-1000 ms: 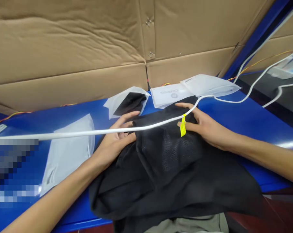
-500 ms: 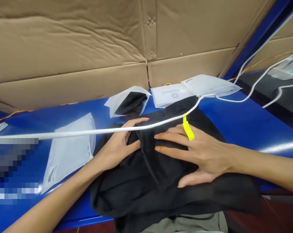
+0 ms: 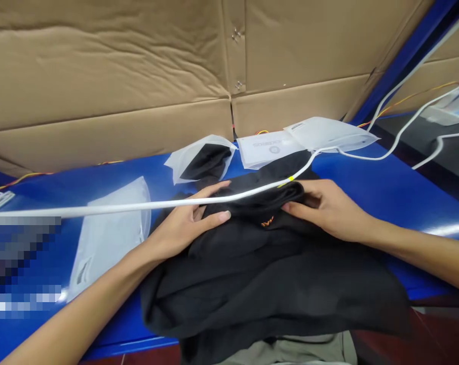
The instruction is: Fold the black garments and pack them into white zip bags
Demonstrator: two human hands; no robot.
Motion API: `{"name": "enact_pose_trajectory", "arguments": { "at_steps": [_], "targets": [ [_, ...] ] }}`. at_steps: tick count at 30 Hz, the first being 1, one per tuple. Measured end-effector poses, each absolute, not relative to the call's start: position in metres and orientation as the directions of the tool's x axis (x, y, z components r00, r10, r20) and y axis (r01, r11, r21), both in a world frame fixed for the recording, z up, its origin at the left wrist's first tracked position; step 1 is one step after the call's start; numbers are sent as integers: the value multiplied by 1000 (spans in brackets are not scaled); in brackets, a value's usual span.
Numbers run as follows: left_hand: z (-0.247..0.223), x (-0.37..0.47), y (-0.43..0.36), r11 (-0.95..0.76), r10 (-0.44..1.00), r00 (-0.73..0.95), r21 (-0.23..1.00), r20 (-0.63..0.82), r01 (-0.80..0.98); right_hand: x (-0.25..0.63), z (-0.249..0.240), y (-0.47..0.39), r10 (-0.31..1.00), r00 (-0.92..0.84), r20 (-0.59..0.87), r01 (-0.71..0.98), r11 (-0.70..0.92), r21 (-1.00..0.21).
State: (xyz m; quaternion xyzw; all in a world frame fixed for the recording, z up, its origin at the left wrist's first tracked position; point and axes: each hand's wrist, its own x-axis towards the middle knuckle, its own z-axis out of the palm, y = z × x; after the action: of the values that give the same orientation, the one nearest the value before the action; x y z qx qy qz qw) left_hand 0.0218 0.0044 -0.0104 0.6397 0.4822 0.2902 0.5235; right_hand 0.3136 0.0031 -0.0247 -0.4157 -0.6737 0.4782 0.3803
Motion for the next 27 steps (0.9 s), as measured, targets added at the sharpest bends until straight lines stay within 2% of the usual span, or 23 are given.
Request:
{"name": "enact_pose_trajectory", "arguments": {
  "at_steps": [5,9,13,20,27],
  "targets": [
    [-6,23,1,113,938,291,959,-190,261,317,-26,11,988,-93,-125,-56,-130,-990],
    [4,23,2,-9,954,284,935,-99,355,325,-25,17,965,-8,-262,-103,-262,-960],
    [10,17,11,-85,965,262,914,-23,396,324,-23,17,965,-30,-259,-225,-259,-939],
    [10,-2,27,-132,988,143,828,64,545,324,-22,20,990,-12,-138,-332,-134,-934],
    [7,-3,25,-216,976,187,645,114,733,335,-20,28,989,46,-137,-191,-126,-973]
  ]
}}
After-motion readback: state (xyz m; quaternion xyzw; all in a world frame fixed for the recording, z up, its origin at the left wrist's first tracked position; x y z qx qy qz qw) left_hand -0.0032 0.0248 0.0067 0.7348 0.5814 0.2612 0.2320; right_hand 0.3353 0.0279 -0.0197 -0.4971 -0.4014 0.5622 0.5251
